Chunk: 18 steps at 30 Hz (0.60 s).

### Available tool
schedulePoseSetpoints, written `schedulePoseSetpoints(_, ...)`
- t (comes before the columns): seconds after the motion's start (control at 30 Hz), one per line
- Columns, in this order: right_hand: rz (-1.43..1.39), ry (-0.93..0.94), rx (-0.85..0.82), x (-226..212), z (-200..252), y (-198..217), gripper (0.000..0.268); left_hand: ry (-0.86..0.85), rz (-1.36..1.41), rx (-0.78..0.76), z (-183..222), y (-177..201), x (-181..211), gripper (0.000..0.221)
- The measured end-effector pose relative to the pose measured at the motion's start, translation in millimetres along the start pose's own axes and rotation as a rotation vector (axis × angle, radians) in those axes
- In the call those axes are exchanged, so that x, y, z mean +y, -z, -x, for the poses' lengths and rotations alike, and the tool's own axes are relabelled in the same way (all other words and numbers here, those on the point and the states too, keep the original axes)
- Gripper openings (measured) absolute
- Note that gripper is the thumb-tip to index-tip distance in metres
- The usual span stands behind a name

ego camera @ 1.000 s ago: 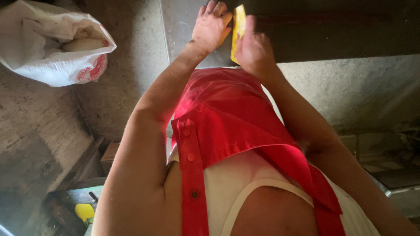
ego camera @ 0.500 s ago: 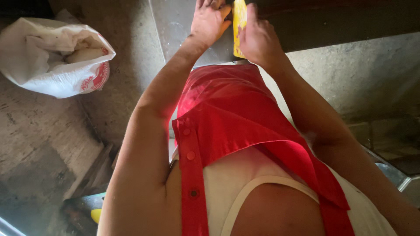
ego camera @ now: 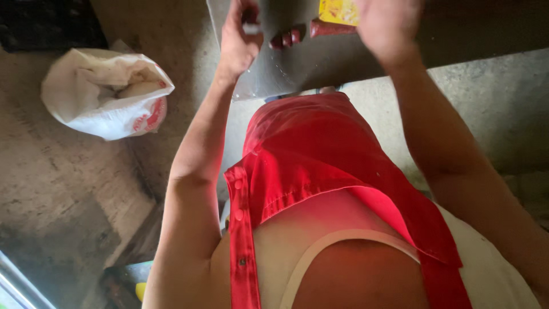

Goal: The person prepares dough by rolling it into long cylinders, cutting it into small pieces with a yellow scraper, and then kneading a larger portion of dough on a floured surface.

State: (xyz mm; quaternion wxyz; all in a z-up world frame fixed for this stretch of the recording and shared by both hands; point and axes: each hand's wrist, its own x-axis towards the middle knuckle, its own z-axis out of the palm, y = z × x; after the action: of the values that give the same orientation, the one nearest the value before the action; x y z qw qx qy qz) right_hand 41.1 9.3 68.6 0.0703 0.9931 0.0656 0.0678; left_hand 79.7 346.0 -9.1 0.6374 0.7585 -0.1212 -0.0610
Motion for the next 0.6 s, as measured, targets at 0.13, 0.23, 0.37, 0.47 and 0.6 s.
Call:
schedulePoseSetpoints(0.13,-0.623,0.34,0.009,-80.0,-15.0,0.2,0.026,0.108,-0.243,-0.113,16.6,-20.5,-7.8,0.057)
schedulePoseSetpoints(0.23,-0.46,0.515,0.13,-108.6,-17.6,-13.1,0.031,-0.275,-0.456,-0.073,29.8,-34.3,-18.9,0.053)
schedulePoseSetpoints(0.37,-0.826,0.335,-0.156,-93.8,-19.9,-28.0,0.01,0.057,-0.246,0.046,30.7,-23.4,-16.6,0.034)
schedulePoseSetpoints(0.47,-1.365,-0.114,-0.521,-75.9,-24.4,-26.6,0.018,0.325,0.121,0.064,37.7,-12.3,8.8,0.035)
schedulePoseSetpoints(0.6,-2.226,-0.408,-0.711,-36.4,-12.6,-12.2,0.018,0.491,0.42,-0.016,24.8,-41.9,48.6,0.044)
